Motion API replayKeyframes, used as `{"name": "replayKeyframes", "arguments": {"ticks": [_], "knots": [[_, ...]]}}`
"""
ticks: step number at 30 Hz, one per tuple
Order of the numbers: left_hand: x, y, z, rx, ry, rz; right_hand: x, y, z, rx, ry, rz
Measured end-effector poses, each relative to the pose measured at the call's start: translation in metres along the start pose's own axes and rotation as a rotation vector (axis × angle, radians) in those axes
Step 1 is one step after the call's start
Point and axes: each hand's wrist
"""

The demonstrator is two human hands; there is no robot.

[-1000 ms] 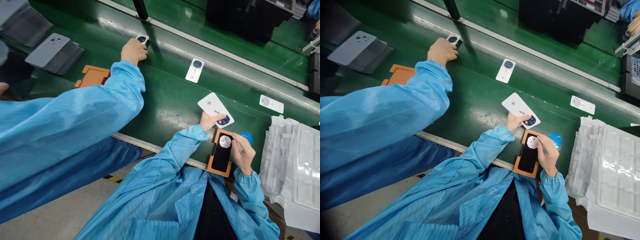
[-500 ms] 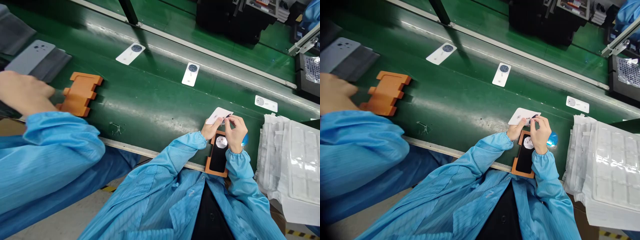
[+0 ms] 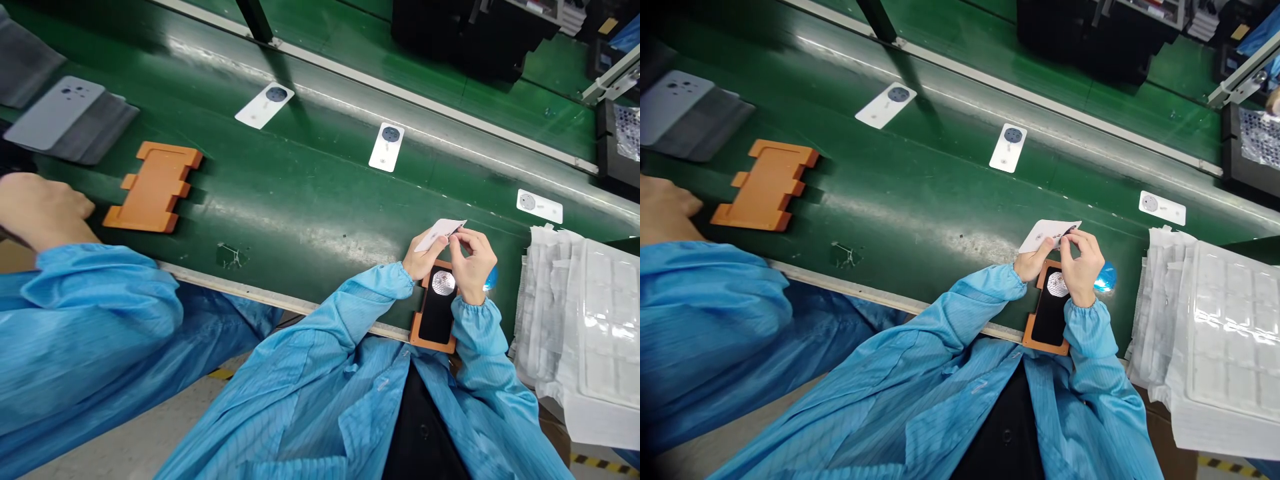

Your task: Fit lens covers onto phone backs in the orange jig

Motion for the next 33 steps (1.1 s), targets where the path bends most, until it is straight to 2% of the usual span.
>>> {"name": "replayKeyframes", "arguments": {"ticks": [8,17,33], "knots": [[-0.003,-0.008,-0.001,0.025,-0.025,-0.038,0.001,0.001,0.0,-0.011,0.022,0.003],[0.001,0.003,0.002,0.029,-0.027,-0.092,0.002,0.003,0.001,-0.01,0.032,-0.046],[-0.001,-0.005,0.0,0.024,-0.035,-0.002,0.0,0.002,0.001,-0.003,0.038,-0.063]]}}
Point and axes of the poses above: each hand's wrist, its own z-axis away from the middle knuckle, its own x-axis out of the palm, y = z × x, and after that the axes turned 15 degrees about z, right-handed
